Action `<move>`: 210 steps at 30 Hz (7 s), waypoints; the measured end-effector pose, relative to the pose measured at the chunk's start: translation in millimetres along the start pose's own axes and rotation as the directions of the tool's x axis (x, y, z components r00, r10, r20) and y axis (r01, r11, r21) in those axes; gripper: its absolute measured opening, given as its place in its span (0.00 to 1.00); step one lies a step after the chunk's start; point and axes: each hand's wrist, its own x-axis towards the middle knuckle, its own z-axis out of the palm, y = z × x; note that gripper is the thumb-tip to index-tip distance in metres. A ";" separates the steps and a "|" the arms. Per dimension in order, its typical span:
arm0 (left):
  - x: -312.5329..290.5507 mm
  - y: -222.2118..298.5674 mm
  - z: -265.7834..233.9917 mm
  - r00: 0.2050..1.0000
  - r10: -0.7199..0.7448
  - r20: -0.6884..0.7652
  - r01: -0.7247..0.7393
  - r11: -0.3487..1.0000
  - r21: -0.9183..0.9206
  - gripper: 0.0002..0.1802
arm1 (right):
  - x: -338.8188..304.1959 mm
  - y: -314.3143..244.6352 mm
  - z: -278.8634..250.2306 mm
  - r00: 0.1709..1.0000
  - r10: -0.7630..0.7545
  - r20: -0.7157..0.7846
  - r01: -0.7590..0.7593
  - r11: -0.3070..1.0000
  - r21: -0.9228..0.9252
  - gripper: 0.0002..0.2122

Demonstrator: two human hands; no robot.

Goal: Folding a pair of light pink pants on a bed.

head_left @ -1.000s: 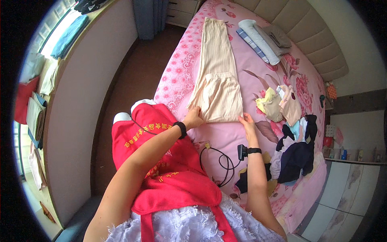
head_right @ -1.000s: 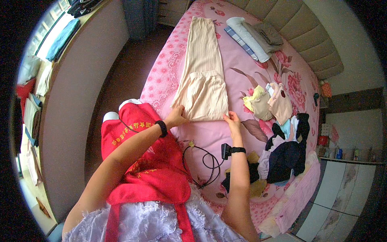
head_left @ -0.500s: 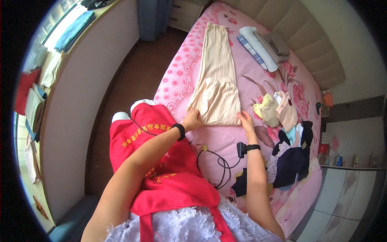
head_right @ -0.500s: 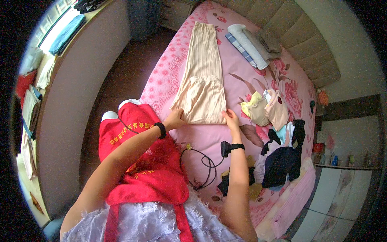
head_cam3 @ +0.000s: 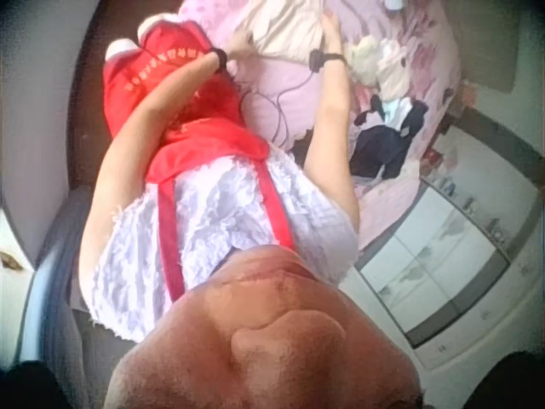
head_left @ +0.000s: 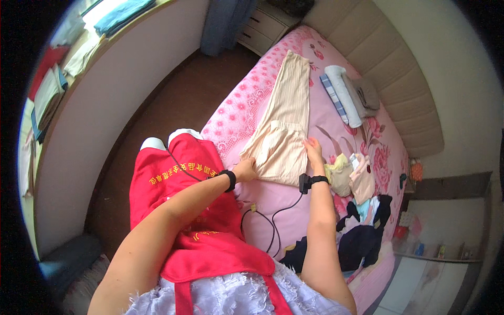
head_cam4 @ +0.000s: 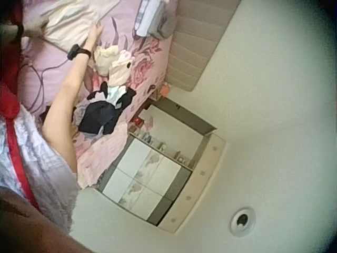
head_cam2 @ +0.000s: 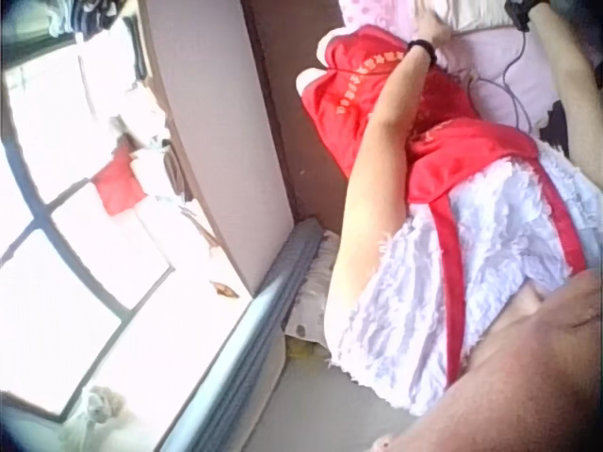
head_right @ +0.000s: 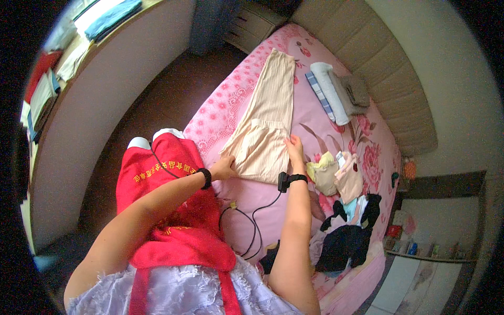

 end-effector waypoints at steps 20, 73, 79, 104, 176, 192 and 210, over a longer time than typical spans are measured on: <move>-0.9 7.7 -6.2 0.991 -0.122 0.057 0.126 0.989 -0.080 0.24 | -84.5 34.9 -44.5 0.707 0.560 0.432 -0.591 0.803 -0.075 0.20; 65.7 75.5 -56.0 0.996 -0.005 -0.085 0.029 0.960 0.278 0.27 | -221.8 119.5 22.0 0.981 0.192 0.003 -0.191 0.975 0.116 0.16; 53.0 45.0 -32.7 0.997 0.009 -0.082 0.012 0.968 0.252 0.35 | -229.1 111.8 28.0 0.981 0.119 -0.156 -0.135 0.986 -0.095 0.10; 57.8 58.2 -32.9 0.994 0.040 -0.097 0.021 0.831 0.556 0.36 | -204.5 84.2 36.1 0.953 0.068 -0.295 -0.204 0.864 -0.460 0.21; 15.9 69.4 -81.6 0.764 -0.199 0.614 0.488 0.800 -0.349 0.24 | -307.6 92.3 -25.0 0.759 0.603 -0.245 -0.362 0.703 0.612 0.28; 237.1 49.0 -177.4 0.921 -0.267 0.284 0.377 0.797 -0.472 0.19 | -292.7 150.2 8.3 0.520 0.562 -0.643 -0.328 0.827 0.457 0.34; 294.0 52.1 -178.4 0.971 -0.237 -0.010 0.185 0.784 -0.593 0.08 | -282.5 132.1 12.6 0.515 0.492 -0.702 -0.408 0.861 0.303 0.29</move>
